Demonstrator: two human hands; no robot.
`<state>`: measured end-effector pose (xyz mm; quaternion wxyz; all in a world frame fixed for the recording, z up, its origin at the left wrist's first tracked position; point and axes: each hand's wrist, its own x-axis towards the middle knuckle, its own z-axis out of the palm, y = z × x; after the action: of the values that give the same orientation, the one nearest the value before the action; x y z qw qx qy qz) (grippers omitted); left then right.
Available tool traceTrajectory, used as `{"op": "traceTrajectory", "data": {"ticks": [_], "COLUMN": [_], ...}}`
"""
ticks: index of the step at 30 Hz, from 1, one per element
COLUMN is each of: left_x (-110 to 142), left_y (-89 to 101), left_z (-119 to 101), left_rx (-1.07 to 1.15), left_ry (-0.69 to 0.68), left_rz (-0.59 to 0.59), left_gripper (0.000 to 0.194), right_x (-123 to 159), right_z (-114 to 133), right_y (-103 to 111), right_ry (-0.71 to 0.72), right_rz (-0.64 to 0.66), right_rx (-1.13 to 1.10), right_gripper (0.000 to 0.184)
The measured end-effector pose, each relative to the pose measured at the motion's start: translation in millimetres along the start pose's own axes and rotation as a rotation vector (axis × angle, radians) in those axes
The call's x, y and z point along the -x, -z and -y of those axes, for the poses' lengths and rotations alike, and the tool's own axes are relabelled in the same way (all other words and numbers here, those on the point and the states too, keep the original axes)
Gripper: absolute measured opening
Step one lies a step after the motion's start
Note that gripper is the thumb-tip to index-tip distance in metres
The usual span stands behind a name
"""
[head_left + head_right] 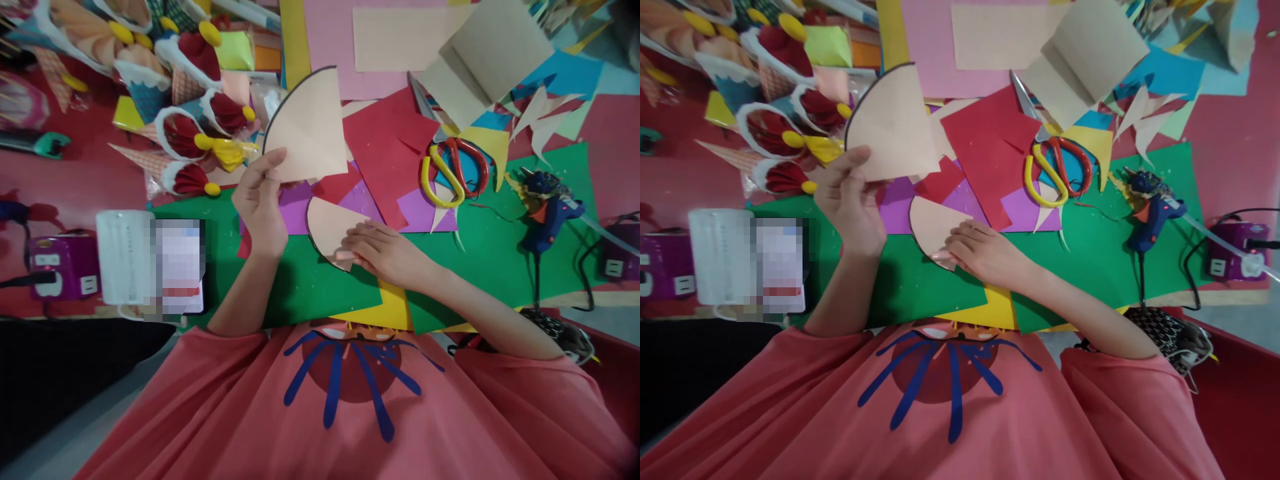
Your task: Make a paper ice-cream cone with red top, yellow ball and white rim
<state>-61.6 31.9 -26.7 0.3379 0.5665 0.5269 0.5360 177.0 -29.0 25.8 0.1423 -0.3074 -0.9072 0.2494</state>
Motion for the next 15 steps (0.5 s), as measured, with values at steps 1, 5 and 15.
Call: {"op": "traceTrajectory", "data": {"ticks": [1, 5, 15], "left_x": [0.3, 3.1, 3.0], "left_y": [-2.3, -12.7, -14.2], "left_z": [-3.2, -19.5, -12.3], "left_rx": [0.042, 0.178, 0.221], "left_ry": [-0.012, -0.05, 0.009], "left_rz": [-0.1, -0.198, -0.1], "left_gripper": [0.041, 0.034, 0.036], "right_x": [-3.5, -26.5, -50.5], "right_z": [0.0, -3.5, -32.5], "right_y": [-5.9, -15.5, 37.4], "right_ry": [0.006, -0.056, -0.519], "right_rz": [0.006, 0.039, -0.335], "right_rx": [0.017, 0.052, -0.701], "right_gripper": [0.033, 0.04, 0.022]}}
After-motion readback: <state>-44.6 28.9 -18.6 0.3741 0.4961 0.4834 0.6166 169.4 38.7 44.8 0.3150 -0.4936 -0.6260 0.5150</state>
